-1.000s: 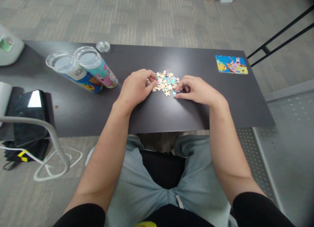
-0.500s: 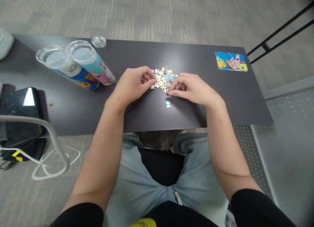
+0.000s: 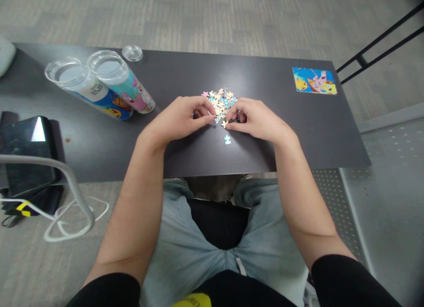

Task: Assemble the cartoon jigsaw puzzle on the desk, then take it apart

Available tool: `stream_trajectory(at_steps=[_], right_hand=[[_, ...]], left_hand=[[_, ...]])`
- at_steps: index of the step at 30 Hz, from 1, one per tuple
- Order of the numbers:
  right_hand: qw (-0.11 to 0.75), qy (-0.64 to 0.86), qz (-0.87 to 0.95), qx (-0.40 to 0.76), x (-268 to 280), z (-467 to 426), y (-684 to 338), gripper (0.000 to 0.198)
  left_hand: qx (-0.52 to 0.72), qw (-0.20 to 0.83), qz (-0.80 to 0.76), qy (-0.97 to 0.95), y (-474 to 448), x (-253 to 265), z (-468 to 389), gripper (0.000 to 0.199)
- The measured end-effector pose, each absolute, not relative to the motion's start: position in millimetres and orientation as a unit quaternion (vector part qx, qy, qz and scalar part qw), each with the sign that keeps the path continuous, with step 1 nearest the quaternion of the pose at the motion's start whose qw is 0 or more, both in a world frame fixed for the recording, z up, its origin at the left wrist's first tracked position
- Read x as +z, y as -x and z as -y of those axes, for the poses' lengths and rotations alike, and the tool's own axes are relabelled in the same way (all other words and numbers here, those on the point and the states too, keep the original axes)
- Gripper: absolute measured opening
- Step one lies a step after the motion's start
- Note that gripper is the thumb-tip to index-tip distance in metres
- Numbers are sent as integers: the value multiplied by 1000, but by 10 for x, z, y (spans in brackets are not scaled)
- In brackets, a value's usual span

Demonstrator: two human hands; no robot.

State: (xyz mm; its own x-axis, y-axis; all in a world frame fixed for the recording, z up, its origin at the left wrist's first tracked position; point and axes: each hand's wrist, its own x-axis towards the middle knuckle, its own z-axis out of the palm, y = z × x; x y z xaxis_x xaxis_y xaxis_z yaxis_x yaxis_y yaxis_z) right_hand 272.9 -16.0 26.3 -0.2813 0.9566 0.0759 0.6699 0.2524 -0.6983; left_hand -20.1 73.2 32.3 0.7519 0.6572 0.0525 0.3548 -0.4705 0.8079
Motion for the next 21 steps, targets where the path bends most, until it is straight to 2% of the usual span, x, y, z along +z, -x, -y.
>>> stream_trajectory(at_steps=[6, 17, 21], right_hand=[[251, 540, 725, 346, 295, 193, -2700, 25], [308, 465, 754, 347, 372, 220, -2532, 10], [258, 435, 773, 384, 401, 236, -2495, 13]], left_hand=[[159, 415, -301, -844, 193, 313, -744, 22], [157, 341, -332, -865, 241, 349, -767, 25], [152, 341, -341, -863, 255, 357, -762, 22]])
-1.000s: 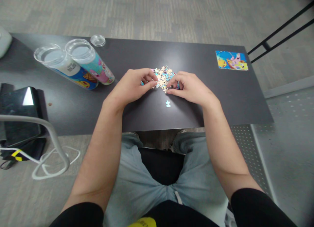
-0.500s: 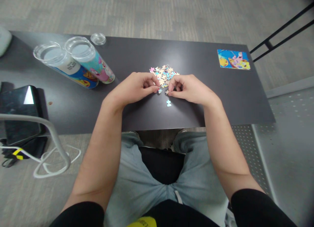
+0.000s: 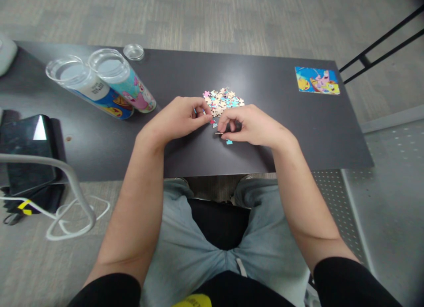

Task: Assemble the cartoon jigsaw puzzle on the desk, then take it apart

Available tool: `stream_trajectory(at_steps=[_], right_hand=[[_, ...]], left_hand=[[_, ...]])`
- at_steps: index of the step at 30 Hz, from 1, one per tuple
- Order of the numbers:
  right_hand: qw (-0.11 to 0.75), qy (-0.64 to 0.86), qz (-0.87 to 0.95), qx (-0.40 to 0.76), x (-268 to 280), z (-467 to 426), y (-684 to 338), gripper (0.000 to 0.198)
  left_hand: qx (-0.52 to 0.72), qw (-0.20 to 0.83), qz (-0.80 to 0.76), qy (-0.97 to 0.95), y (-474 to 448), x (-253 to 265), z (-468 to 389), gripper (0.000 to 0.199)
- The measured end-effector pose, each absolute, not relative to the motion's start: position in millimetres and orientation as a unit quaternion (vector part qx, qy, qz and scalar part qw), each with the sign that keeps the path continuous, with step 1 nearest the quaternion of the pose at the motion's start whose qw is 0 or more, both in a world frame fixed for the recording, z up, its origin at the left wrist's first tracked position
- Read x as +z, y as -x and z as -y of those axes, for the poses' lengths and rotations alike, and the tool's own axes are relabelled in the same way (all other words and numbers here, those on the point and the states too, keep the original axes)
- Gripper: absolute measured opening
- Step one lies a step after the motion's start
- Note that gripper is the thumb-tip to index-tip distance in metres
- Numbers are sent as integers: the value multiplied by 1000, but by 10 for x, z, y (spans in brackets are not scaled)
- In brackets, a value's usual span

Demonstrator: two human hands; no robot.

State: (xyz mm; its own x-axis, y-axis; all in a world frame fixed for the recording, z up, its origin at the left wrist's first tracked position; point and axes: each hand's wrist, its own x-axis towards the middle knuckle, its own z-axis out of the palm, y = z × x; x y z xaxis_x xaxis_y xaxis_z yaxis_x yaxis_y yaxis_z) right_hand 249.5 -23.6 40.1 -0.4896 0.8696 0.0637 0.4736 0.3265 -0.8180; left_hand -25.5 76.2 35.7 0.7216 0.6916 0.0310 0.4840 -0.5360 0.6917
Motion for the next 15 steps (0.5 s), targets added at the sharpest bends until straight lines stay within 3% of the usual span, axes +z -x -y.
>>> stream_trajectory(at_steps=[15], right_hand=[[177, 491, 775, 357, 426, 248, -2685, 12]], left_hand=[[146, 338, -344, -864, 209, 272, -769, 26]])
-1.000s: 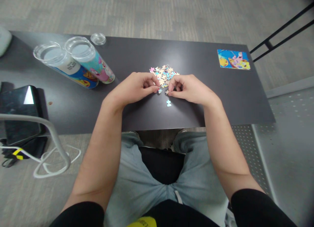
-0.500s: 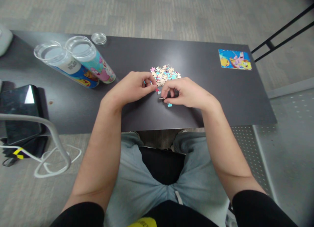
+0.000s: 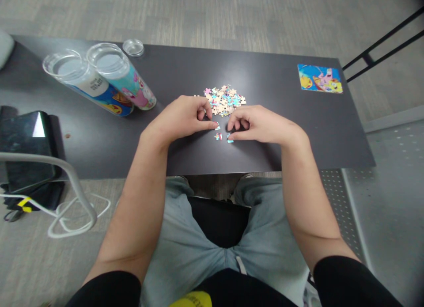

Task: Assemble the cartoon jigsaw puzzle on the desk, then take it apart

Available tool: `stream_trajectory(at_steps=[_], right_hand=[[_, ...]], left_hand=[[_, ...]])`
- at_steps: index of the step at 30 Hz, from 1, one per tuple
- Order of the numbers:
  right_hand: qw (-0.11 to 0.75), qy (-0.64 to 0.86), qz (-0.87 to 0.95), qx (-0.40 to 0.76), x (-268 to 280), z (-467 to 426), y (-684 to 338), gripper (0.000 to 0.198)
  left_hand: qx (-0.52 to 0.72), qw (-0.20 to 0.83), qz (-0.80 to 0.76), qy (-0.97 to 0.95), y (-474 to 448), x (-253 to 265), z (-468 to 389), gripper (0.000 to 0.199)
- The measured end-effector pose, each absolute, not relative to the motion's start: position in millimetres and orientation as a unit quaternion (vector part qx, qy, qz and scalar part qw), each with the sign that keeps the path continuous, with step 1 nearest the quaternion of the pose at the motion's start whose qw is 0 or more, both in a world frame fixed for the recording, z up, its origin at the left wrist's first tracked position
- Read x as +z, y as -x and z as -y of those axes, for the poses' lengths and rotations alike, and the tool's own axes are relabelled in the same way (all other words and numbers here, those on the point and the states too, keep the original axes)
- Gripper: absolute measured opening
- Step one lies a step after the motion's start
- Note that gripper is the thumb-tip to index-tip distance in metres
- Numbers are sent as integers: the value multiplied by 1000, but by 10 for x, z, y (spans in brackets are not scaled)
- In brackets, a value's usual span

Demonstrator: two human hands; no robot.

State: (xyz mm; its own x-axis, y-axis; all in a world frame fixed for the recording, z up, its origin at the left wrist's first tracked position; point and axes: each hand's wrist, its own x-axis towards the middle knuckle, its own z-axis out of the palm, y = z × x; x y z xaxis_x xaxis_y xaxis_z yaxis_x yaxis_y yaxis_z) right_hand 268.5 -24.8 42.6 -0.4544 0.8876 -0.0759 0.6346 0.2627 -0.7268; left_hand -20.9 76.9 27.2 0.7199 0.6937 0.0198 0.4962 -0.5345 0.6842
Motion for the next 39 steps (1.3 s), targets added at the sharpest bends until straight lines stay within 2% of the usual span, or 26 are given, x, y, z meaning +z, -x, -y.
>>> stream_trajectory(at_steps=[7, 16, 22, 29, 36, 39], right_hand=[[176, 513, 763, 353, 493, 263, -2772, 16], [225, 591, 708, 313, 528, 357, -3177, 40], [208, 607, 701, 311, 499, 352, -3213, 38], [206, 611, 707, 289, 472, 301, -3036, 18], [199, 659, 682, 249, 378, 249, -3051, 22], [199, 663, 681, 240, 323, 226, -3079, 23]], left_hand=[[127, 352, -336, -864, 167, 289, -725, 36], [151, 340, -340, -864, 154, 350, -699, 23], [134, 345, -324, -871, 133, 352, -688, 32], [68, 350, -319, -878, 104, 464, -630, 40], [38, 356, -334, -872, 230, 485, -701, 44], [55, 355, -343, -868, 227, 481, -689, 37]])
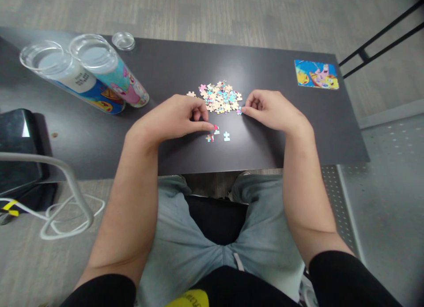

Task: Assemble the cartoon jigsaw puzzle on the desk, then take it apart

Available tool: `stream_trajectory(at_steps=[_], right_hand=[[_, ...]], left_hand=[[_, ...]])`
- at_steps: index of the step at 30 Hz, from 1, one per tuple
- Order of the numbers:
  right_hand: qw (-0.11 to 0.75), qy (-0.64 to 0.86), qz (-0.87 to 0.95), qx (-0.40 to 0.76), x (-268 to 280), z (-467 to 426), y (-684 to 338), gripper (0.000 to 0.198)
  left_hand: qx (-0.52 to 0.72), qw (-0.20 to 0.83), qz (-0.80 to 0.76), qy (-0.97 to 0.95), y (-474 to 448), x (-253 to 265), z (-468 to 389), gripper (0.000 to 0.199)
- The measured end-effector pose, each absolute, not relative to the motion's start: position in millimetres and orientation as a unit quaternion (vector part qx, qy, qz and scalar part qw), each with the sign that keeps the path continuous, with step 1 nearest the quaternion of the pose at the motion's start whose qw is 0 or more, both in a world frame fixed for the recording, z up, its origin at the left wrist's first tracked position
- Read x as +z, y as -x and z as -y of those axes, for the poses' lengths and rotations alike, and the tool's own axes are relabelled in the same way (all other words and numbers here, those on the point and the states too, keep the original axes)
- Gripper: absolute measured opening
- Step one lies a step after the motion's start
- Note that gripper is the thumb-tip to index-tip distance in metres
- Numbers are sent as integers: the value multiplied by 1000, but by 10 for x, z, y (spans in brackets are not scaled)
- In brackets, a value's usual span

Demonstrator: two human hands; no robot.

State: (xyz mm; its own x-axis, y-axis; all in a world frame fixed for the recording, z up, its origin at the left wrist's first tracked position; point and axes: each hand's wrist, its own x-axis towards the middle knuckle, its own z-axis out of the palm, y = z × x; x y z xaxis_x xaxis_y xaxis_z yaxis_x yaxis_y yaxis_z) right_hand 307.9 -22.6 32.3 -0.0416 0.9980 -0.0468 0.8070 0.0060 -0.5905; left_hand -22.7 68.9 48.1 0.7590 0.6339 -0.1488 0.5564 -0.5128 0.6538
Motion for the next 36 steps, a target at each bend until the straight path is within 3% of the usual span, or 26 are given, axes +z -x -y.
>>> stream_trajectory(at_steps=[4, 12, 17, 21, 25, 36], right_hand=[[199, 656, 677, 267, 331, 228, -3086, 27], [173, 587, 732, 299, 432, 270, -3101, 41], [218, 610, 699, 303, 364, 269, -3123, 24], [271, 620, 684, 273, 265, 231, -3066, 17], [271, 621, 693, 245, 219, 185, -2961, 17], [287, 625, 663, 296, 370, 253, -2968, 31]], left_hand=[[85, 328, -339, -877, 146, 449, -646, 28], [59, 363, -306, -878, 77, 481, -596, 29], [145, 313, -340, -875, 84, 398, -622, 14], [182, 236, -358, -885, 13, 339, -587, 20], [189, 205, -365, -888, -135, 328, -481, 24], [162, 212, -405, -874, -342, 273, -452, 24]])
